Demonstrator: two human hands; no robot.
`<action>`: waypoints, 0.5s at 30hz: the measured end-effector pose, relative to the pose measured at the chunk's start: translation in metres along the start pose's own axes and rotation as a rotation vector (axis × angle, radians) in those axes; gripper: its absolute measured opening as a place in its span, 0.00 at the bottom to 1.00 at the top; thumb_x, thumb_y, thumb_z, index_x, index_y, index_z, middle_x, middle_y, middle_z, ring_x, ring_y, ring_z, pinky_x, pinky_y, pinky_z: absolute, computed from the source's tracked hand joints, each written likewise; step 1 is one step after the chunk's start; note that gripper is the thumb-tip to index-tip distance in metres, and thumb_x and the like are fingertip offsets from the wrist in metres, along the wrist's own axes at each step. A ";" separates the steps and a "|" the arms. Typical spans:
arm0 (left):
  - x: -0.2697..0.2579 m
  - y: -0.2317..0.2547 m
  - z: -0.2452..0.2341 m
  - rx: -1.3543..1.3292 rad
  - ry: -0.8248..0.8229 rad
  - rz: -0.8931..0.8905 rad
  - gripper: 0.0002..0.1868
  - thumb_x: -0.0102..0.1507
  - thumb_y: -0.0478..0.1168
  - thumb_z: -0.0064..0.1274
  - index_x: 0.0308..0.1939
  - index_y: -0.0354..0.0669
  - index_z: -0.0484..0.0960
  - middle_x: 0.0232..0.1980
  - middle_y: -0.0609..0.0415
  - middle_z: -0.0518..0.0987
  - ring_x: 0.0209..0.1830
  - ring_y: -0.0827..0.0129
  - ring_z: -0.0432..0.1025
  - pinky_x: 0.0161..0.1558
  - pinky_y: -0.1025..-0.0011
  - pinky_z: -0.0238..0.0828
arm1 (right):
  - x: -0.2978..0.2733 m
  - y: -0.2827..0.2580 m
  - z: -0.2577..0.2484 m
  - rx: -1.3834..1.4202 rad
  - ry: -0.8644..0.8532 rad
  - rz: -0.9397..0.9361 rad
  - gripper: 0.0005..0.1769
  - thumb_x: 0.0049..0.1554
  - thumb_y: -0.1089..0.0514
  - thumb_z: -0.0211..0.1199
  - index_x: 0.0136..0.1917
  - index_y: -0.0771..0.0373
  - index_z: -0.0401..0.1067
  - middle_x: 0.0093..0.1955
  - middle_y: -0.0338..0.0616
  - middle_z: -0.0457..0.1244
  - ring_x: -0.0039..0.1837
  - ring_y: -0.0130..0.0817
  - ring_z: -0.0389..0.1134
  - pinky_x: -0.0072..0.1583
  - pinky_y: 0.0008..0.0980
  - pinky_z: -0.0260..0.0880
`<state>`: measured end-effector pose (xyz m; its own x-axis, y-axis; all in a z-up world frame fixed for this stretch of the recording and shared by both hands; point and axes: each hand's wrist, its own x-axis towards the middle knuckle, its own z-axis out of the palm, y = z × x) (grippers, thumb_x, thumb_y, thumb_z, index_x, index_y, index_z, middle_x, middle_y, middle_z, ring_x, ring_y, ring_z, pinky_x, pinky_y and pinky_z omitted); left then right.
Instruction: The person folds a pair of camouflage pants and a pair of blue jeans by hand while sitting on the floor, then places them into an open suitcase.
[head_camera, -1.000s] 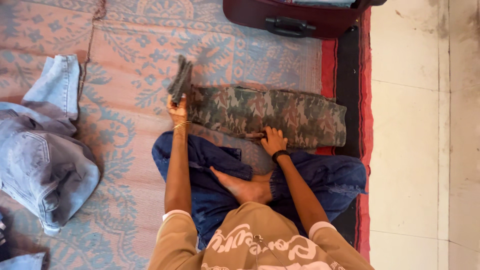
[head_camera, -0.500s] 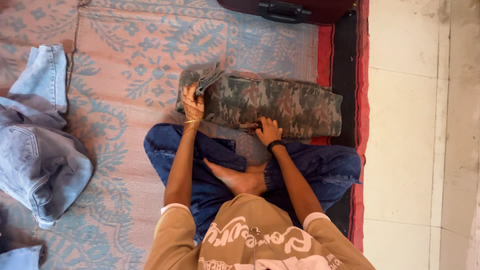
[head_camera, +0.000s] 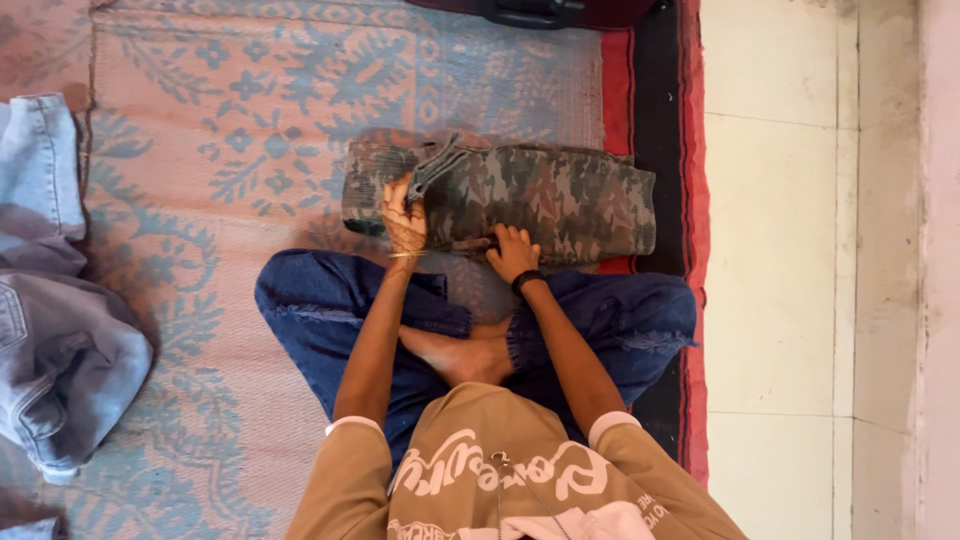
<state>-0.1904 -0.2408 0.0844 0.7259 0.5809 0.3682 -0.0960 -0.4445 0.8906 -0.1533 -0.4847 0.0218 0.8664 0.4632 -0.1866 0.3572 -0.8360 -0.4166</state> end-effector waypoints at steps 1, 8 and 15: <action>0.003 0.007 -0.001 -0.001 -0.005 0.000 0.26 0.57 0.26 0.45 0.59 0.40 0.80 0.52 0.39 0.76 0.49 0.44 0.72 0.53 0.58 0.71 | 0.000 0.000 0.001 0.002 0.000 0.005 0.27 0.52 0.49 0.58 0.64 0.53 0.66 0.58 0.46 0.63 0.61 0.49 0.59 0.52 0.55 0.56; 0.018 0.086 -0.004 -0.028 -0.039 0.130 0.25 0.58 0.26 0.46 0.60 0.37 0.78 0.54 0.39 0.75 0.55 0.45 0.70 0.59 0.57 0.68 | -0.002 0.009 0.002 0.099 -0.039 -0.001 0.25 0.55 0.51 0.59 0.66 0.51 0.68 0.57 0.45 0.63 0.61 0.49 0.60 0.54 0.54 0.57; -0.023 0.106 0.076 -0.003 -0.165 0.127 0.30 0.56 0.25 0.44 0.63 0.41 0.79 0.54 0.41 0.73 0.55 0.47 0.69 0.59 0.57 0.68 | 0.005 0.034 0.018 0.249 0.022 -0.141 0.24 0.56 0.51 0.63 0.65 0.58 0.70 0.55 0.50 0.65 0.59 0.52 0.62 0.62 0.48 0.60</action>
<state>-0.1654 -0.3538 0.1502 0.8099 0.4004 0.4288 -0.1955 -0.5049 0.8408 -0.1428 -0.5054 -0.0095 0.8224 0.5611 -0.0934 0.3805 -0.6647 -0.6430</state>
